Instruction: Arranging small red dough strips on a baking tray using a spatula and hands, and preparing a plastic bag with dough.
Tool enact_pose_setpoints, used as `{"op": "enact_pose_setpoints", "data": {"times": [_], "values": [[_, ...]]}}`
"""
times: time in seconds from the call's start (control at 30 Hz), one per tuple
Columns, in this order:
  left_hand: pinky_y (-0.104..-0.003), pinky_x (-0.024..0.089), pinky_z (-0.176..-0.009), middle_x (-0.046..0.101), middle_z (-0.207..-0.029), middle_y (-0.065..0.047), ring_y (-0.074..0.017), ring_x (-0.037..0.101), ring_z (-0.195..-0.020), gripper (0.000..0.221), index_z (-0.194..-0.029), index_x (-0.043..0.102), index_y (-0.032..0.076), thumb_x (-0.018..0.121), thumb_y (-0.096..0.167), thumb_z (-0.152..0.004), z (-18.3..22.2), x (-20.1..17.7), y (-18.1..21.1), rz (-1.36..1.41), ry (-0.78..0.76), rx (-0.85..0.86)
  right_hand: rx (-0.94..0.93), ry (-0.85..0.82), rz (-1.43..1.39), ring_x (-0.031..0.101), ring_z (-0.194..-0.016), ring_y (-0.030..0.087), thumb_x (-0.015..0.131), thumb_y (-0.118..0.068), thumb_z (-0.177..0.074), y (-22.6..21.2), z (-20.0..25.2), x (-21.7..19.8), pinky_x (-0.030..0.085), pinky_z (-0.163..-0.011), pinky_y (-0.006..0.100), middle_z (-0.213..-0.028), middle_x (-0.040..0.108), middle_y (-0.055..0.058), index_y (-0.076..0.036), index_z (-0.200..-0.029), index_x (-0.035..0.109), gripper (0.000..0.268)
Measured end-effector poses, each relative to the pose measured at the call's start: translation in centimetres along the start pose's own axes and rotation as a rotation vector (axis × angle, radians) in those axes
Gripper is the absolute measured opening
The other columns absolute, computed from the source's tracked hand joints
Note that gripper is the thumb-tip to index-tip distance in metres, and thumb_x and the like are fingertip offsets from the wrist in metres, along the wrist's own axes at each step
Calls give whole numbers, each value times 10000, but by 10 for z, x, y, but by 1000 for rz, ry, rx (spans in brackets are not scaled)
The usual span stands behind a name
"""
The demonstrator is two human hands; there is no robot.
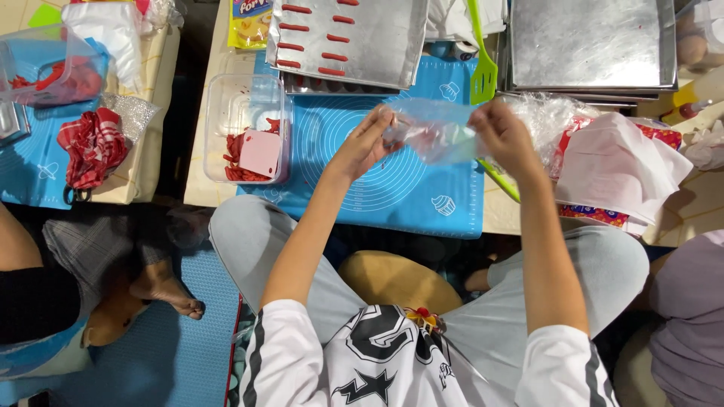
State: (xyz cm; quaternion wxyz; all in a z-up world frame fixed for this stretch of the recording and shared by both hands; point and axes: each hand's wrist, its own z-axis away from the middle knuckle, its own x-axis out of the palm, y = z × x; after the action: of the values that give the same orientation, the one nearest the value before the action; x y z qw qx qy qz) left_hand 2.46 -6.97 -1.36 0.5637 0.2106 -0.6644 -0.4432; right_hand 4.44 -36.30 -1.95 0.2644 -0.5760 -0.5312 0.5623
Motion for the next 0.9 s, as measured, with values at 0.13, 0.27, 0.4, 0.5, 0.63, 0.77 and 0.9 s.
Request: {"op": "enact_pose_setpoints", "data": {"times": [0.13,0.27,0.4,0.5,0.63,0.77,0.9], "values": [[-334,515,-941,460,-907,42,-105,586,-899,157,-1002,517,147,576,286,-1045,3,33,25,30,-58,129,-110,95,37,515,-650,139,489,-104,-1184,-42,-14,-20,461,-650,272,-761,536,51,1,-1179,598,151],[-294,561,-859,575,-955,28,-103,622,-868,121,-1035,539,157,565,272,-1058,-4,2,-24,-294,-3,147,1,49,200,646,-658,268,573,-85,-1106,-48,8,-1,537,-652,394,-754,623,134,-53,-1218,623,126],[-335,623,-629,634,-868,-82,-248,732,-703,126,-987,530,105,583,203,-1045,-10,-71,-107,-705,-7,50,164,-214,447,666,-661,398,577,-111,-1026,-5,27,23,513,-673,519,-656,662,195,-7,-1145,612,161],[-321,621,-578,638,-880,-119,-253,734,-663,118,-958,528,109,575,196,-1023,-13,-81,-120,-805,-4,-4,280,-171,440,703,-727,374,564,-184,-1051,25,37,20,531,-753,519,-667,682,152,-37,-1174,597,195],[-360,643,-674,596,-1044,-171,-296,751,-772,222,-1098,468,109,602,265,-1017,-14,-80,-113,-691,-11,-78,292,-112,394,696,-705,324,588,-212,-1083,-1,39,11,530,-730,462,-697,682,136,-43,-1143,630,184],[-379,621,-617,549,-1068,-199,-319,738,-729,424,-1236,343,89,659,243,-999,-12,-84,-114,-868,-56,-12,319,-128,302,706,-888,425,554,-278,-1098,0,44,-4,519,-846,562,-889,699,268,1,-1219,624,312],[-301,600,-558,628,-1065,-223,-268,744,-723,458,-1268,342,62,630,314,-1017,-12,-77,-124,-724,-108,-125,276,-144,744,710,-973,437,639,-261,-1009,36,60,-28,564,-865,502,-984,697,234,-40,-1168,646,272]]}}
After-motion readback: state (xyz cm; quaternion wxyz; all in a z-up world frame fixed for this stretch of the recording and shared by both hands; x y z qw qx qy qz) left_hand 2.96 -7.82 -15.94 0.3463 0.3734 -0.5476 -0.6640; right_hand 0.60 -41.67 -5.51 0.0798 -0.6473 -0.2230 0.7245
